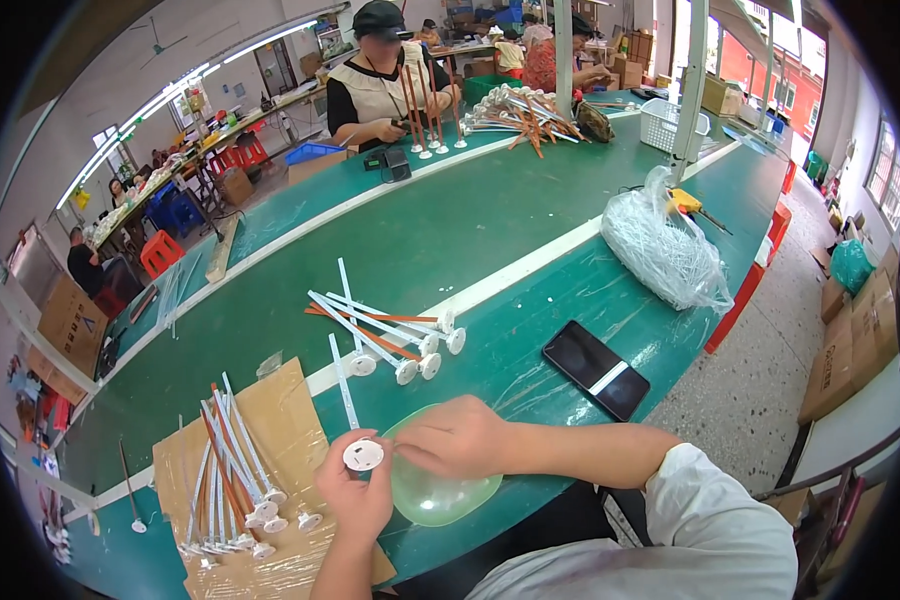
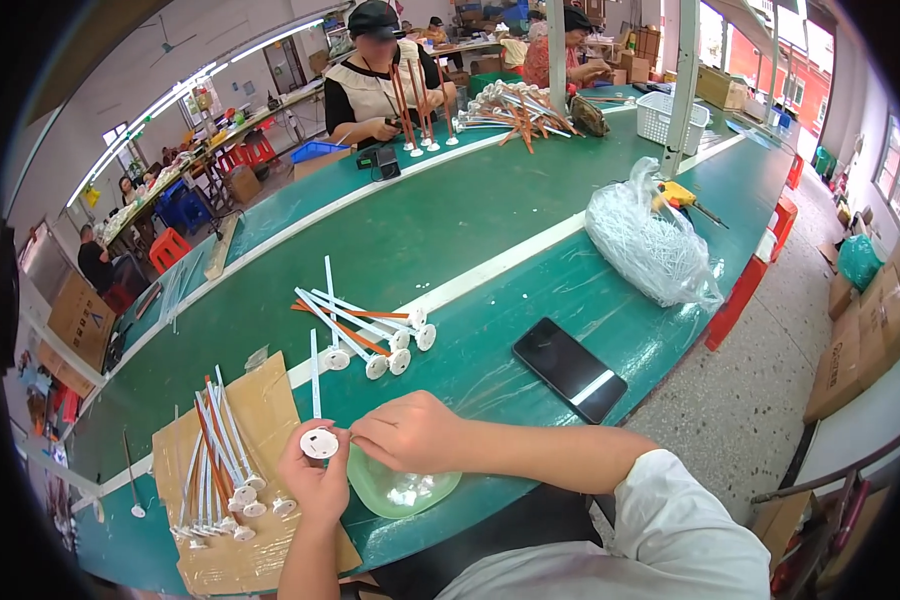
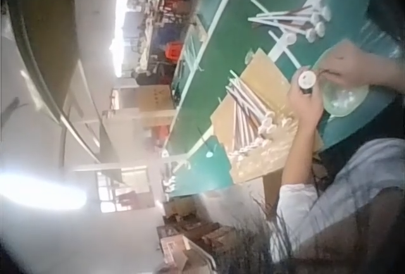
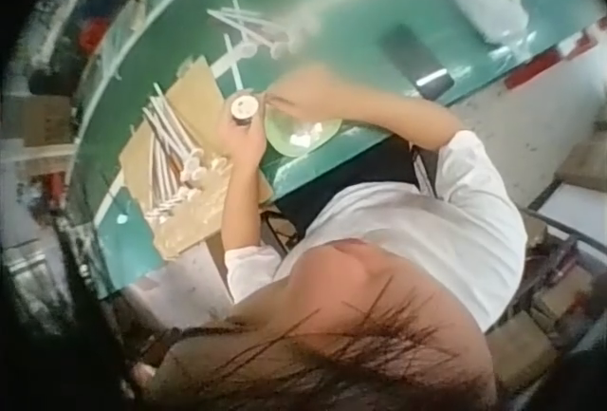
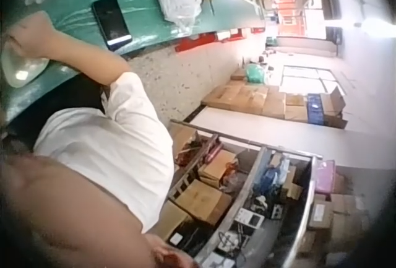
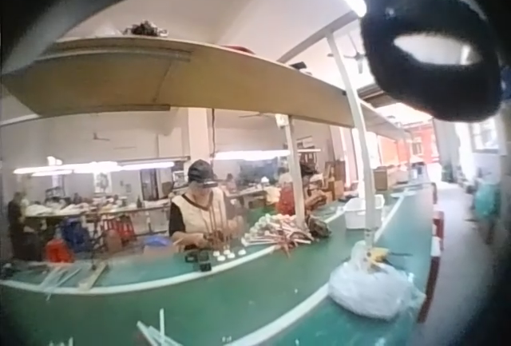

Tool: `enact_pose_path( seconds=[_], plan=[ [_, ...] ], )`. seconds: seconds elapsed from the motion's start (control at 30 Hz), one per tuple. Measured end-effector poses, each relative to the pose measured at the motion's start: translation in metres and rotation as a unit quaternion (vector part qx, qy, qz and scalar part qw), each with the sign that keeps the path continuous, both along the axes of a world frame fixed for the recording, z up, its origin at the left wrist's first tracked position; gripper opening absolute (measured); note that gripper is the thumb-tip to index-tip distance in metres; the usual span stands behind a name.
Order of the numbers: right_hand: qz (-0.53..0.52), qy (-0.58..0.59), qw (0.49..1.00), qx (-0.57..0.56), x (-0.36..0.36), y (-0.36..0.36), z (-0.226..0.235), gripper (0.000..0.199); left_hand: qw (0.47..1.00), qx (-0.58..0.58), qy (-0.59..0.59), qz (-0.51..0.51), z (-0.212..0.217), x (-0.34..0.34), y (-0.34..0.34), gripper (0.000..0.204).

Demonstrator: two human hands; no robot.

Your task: Assembling small white plastic components onto thin plastic rods at a manufacturing workbench.

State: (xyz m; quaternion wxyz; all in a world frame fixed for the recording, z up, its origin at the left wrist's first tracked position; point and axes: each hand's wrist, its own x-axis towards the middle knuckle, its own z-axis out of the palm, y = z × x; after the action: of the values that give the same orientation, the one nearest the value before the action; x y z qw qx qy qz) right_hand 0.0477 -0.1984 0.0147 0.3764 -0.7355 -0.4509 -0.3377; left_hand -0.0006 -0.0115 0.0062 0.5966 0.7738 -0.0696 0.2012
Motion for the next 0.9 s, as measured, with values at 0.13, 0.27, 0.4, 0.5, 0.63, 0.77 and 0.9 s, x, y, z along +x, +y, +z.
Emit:
enact_pose_path(
  seconds=[0.13, 0.27, 0.4, 0.5, 0.63, 0.77, 0.9],
  plan=[
    [0.001, -0.038, 0.999, -0.011, 0.002, -0.002, 0.001, 0.018, 1.0, -0.015, 0.003, -0.009, 0.001, 0.0, -0.003, 0.025],
    [0.007, -0.048, 0.999, 0.025, 0.002, 0.003, 0.001, 0.022, 1.0, -0.008, 0.008, -0.004, 0.0, 0.001, -0.001, 0.024],
    [0.004, -0.028, 1.0, 0.012, 0.004, 0.002, -0.009, 0.031, 1.0, 0.019, -0.014, -0.01, 0.002, 0.002, -0.002, 0.023],
    [-0.019, 0.011, 1.0, 0.005, 0.0, 0.004, -0.004, 0.032, 0.981, 0.162, -0.108, 0.024, 0.006, 0.001, -0.003, 0.022],
    [-0.021, 0.047, 0.999, 0.01, 0.001, 0.001, -0.002, 0.029, 0.959, 0.211, -0.187, 0.023, 0.015, -0.002, -0.007, 0.022],
    [0.034, 0.244, 0.968, 0.052, 0.0, -0.003, 0.006, 0.017, 0.968, 0.186, -0.17, 0.023, 0.015, -0.005, -0.012, 0.023],
    [0.113, 0.498, 0.85, 0.126, 0.002, -0.002, 0.012, 0.011, 0.971, 0.153, -0.181, 0.032, 0.002, -0.003, -0.005, 0.031]
  ],
)
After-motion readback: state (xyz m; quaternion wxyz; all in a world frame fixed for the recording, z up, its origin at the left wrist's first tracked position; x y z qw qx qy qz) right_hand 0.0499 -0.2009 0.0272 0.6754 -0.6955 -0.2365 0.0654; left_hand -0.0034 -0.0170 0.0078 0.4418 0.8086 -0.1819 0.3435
